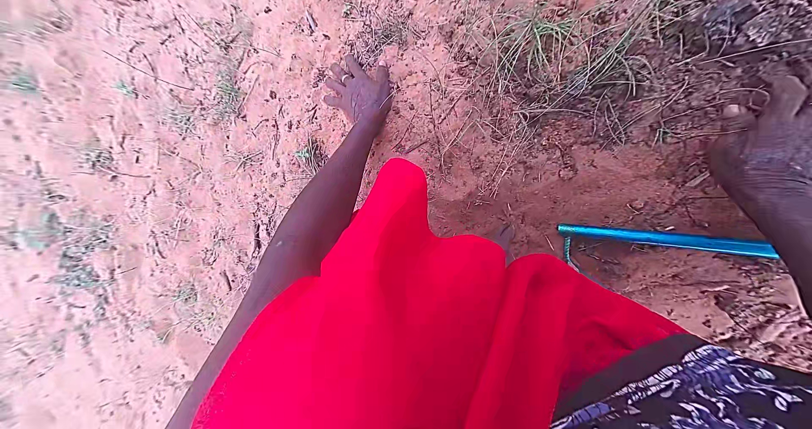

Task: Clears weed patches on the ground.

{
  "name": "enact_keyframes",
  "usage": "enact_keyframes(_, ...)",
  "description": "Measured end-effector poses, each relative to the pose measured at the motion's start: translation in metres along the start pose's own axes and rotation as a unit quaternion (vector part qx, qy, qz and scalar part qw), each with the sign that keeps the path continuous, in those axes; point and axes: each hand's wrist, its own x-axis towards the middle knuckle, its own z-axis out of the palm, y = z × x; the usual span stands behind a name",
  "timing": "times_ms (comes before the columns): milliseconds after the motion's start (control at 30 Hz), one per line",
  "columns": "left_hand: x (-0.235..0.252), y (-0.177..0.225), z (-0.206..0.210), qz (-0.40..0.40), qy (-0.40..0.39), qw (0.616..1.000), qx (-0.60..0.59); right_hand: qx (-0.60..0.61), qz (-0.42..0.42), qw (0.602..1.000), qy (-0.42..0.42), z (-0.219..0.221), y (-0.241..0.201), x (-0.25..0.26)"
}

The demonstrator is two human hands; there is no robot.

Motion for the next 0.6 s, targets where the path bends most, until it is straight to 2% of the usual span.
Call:
enact_keyframes(67,-0.001,0.000,0.000,-0.002,-0.003,1.000,0.004,0.068,-0.153,0.985,0.030,0.011,-0.049,-0.027)
enact_keyframes(133,-0.001,0.001,0.000,-0.004,-0.003,1.000,0.004,0.142,-0.329,0.933,0.022,0.034,-0.107,-0.045)
enact_keyframes(167,0.000,0.002,0.000,-0.003,-0.002,1.000,0.004,0.174,-0.367,0.913,-0.012,0.047,-0.136,-0.048)
enact_keyframes(200,0.000,0.002,0.001,-0.003,0.001,1.000,0.005,0.202,-0.362,0.908,-0.058,0.058,-0.164,-0.049)
enact_keyframes(267,0.000,0.002,0.003,-0.003,0.006,1.000,0.007,0.229,-0.278,0.923,-0.132,0.067,-0.214,-0.041)
enact_keyframes(367,0.000,0.003,0.001,-0.010,0.001,1.000,0.006,0.255,-0.154,0.939,-0.173,0.063,-0.271,-0.019)
enact_keyframes(467,0.000,0.005,0.002,-0.015,0.004,1.000,0.015,0.361,-0.049,0.921,-0.136,0.057,-0.300,-0.011)
enact_keyframes(533,0.000,0.005,0.001,-0.014,0.002,1.000,0.015,0.453,0.000,0.887,-0.084,0.060,-0.310,-0.014)
enact_keyframes(600,0.000,0.006,0.001,-0.016,0.006,1.000,0.011,0.548,0.017,0.835,-0.044,0.076,-0.317,-0.014)
